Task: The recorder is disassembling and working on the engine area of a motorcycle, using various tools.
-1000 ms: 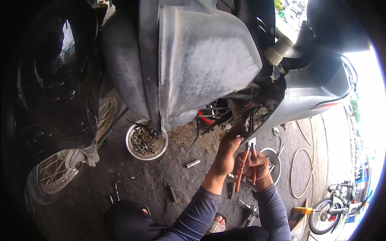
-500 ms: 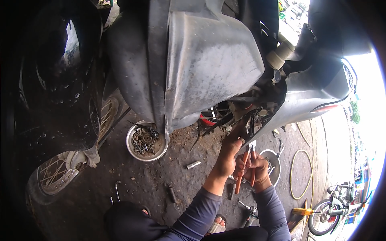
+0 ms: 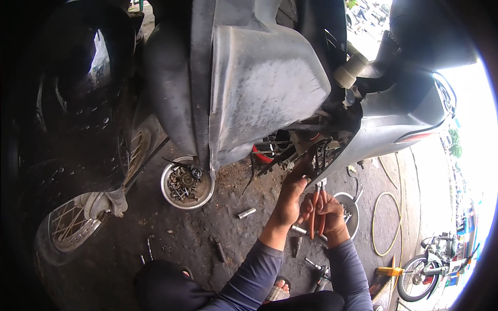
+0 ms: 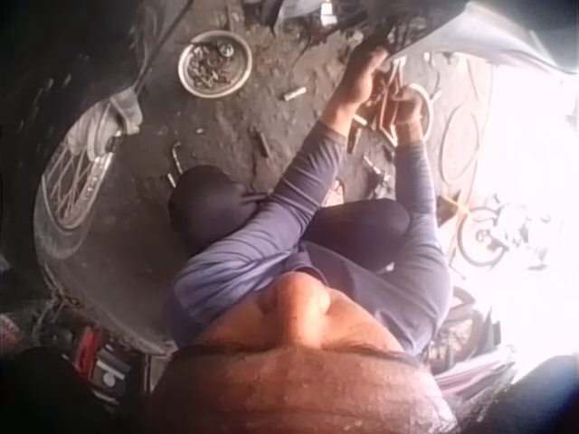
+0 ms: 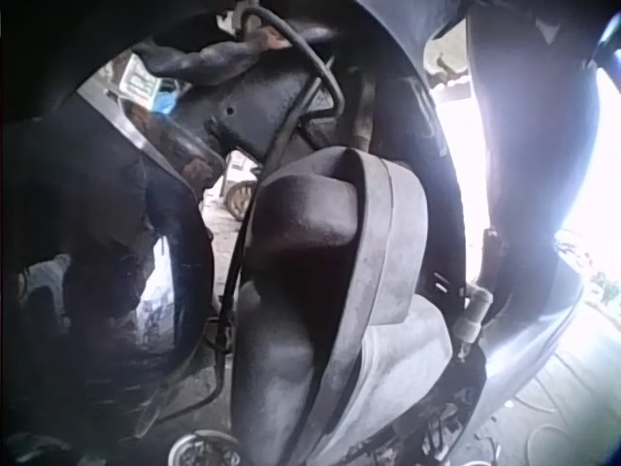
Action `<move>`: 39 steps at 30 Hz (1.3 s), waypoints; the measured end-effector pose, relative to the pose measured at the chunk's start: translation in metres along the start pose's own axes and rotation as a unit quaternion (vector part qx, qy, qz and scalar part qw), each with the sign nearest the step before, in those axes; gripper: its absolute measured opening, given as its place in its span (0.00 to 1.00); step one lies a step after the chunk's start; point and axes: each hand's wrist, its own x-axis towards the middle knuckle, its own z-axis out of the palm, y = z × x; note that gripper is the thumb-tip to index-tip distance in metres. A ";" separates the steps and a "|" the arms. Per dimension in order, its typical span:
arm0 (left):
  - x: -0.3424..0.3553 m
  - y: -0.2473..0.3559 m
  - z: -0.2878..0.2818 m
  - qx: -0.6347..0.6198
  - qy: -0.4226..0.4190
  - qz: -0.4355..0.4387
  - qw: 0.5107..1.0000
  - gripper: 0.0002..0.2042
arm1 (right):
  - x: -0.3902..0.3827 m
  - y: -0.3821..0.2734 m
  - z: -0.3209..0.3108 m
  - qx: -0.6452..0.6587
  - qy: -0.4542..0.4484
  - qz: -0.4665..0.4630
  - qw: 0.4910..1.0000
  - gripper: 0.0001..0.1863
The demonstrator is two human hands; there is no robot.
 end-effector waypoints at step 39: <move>0.019 0.037 -0.009 0.363 -0.106 0.114 0.919 0.36 | -0.016 0.002 -0.018 0.031 -0.049 0.014 0.998 0.18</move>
